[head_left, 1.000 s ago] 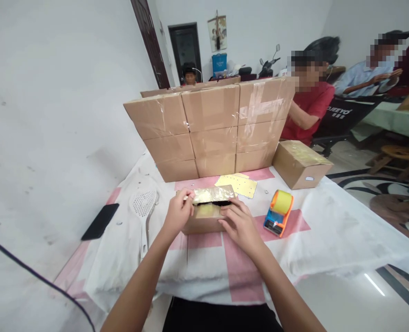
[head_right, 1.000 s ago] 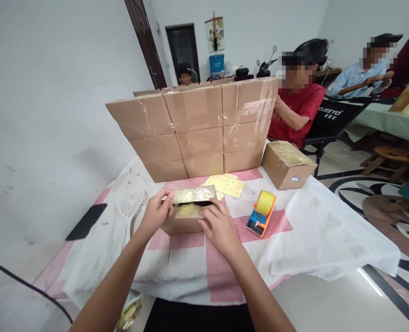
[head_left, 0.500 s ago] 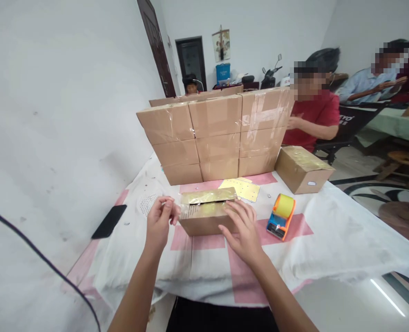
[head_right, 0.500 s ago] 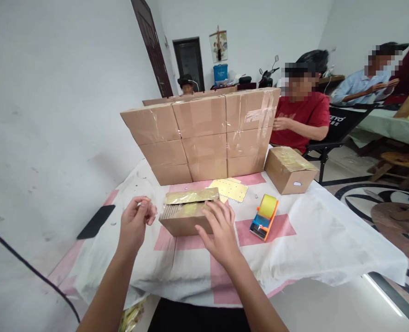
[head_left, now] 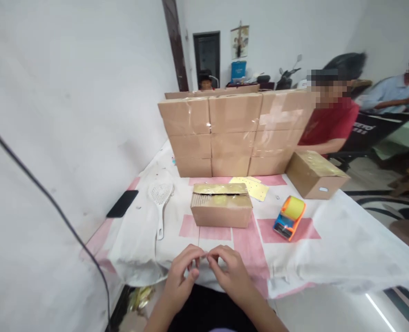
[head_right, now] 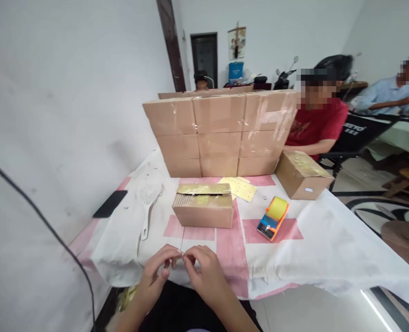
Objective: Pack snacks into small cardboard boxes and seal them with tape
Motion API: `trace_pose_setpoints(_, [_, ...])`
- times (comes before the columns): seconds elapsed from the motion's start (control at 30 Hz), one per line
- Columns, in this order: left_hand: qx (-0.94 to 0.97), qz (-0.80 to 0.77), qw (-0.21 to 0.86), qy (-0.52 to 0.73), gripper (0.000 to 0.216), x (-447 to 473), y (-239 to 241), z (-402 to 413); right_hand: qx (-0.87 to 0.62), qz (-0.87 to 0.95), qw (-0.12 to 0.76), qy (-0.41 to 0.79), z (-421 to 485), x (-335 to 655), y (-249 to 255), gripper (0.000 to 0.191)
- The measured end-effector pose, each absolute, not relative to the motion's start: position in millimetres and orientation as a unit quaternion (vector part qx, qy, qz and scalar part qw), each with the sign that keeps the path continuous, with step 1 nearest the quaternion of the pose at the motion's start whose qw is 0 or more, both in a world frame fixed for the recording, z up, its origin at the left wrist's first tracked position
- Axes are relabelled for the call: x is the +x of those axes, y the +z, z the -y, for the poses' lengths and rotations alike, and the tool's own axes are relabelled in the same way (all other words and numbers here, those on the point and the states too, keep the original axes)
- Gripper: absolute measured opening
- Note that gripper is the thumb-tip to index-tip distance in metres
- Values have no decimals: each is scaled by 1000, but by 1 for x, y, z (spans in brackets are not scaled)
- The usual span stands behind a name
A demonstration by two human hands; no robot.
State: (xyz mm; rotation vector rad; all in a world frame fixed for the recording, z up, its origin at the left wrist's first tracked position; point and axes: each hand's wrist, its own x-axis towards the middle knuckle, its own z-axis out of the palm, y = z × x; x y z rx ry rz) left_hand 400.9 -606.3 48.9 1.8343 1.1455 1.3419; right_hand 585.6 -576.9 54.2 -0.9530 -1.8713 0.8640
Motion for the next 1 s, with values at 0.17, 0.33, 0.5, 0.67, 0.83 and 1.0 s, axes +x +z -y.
trace_pose_setpoints(0.17, [624,-549,232,505,16,394,16,647,-341,775,369,384,602,564,14,15])
trace_pose_setpoints(0.33, [665,-632,87,387,27,385,-23,705,-377,629,263,627,643,539,-24,27])
trace_pose_setpoints(0.5, [664,-659,225,271,40,369,-18,740,-363,634,182,658,654,525,-40,28])
trace_pose_setpoints(0.67, [576,-646,393,311,47,361,-8,743,-362,653,164,645,651,520,-40,27])
trace_pose_setpoints(0.83, [555,-682,356,316,42,365,-31,738,-334,622,150,693,652,519,-38,31])
trace_pose_setpoints(1.0, [514,-678,334,404,34,368,-55,740,-306,599,150,724,649,520,-38,30])
